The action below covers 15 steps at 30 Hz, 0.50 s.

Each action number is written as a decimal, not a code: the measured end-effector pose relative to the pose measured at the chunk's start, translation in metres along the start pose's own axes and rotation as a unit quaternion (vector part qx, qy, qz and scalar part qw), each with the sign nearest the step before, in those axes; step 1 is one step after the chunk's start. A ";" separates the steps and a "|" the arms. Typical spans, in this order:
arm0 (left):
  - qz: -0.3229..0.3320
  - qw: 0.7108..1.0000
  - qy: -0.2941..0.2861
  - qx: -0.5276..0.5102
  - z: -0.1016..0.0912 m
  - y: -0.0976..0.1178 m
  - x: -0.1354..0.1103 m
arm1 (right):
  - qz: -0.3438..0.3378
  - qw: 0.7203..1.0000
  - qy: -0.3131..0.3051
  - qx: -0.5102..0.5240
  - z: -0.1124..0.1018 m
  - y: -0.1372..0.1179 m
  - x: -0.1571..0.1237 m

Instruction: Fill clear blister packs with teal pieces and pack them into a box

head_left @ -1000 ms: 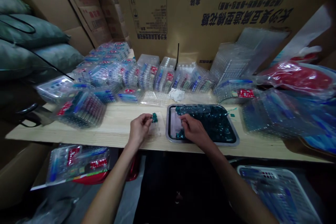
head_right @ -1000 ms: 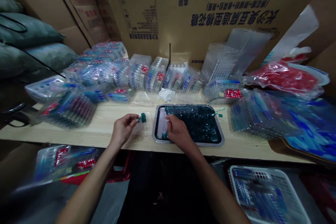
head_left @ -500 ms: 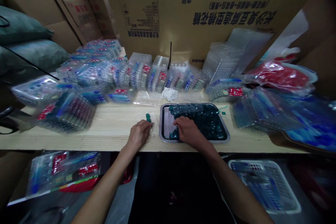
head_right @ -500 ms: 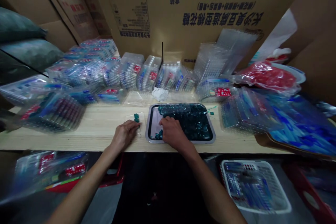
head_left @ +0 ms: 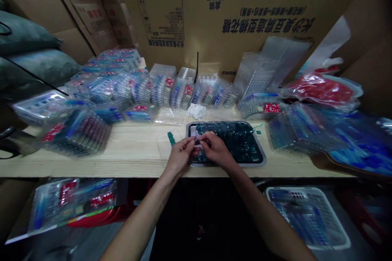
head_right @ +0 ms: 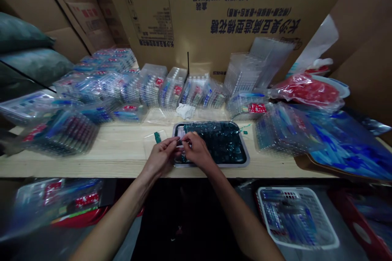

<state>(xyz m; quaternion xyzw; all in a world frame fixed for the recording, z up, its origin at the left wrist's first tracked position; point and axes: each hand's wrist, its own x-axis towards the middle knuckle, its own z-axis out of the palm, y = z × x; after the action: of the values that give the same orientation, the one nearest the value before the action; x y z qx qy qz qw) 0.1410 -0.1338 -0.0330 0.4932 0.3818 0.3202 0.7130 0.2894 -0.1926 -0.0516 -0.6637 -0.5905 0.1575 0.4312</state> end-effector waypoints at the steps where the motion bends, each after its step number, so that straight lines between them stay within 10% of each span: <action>1: -0.034 0.998 -0.009 -0.060 0.009 0.000 0.001 | -0.005 1.000 0.011 0.027 0.000 0.000 0.001; 8: -0.043 0.984 0.069 -0.158 -0.006 0.013 0.008 | -0.086 0.996 -0.021 -0.006 -0.006 -0.012 -0.004; 12: 0.109 0.983 0.135 0.053 -0.064 0.020 0.009 | -0.047 0.975 -0.137 -0.166 -0.012 -0.018 -0.014; 15: 0.188 0.931 0.116 0.289 -0.094 0.016 0.005 | -0.056 0.929 -0.232 -0.284 -0.010 -0.024 -0.019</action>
<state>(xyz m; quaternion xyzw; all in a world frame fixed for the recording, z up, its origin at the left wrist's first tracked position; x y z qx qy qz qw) 0.0616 -0.0813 -0.0402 0.7001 0.4387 0.3788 0.4170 0.2764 -0.2157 -0.0334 -0.6691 -0.7303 0.1089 0.0841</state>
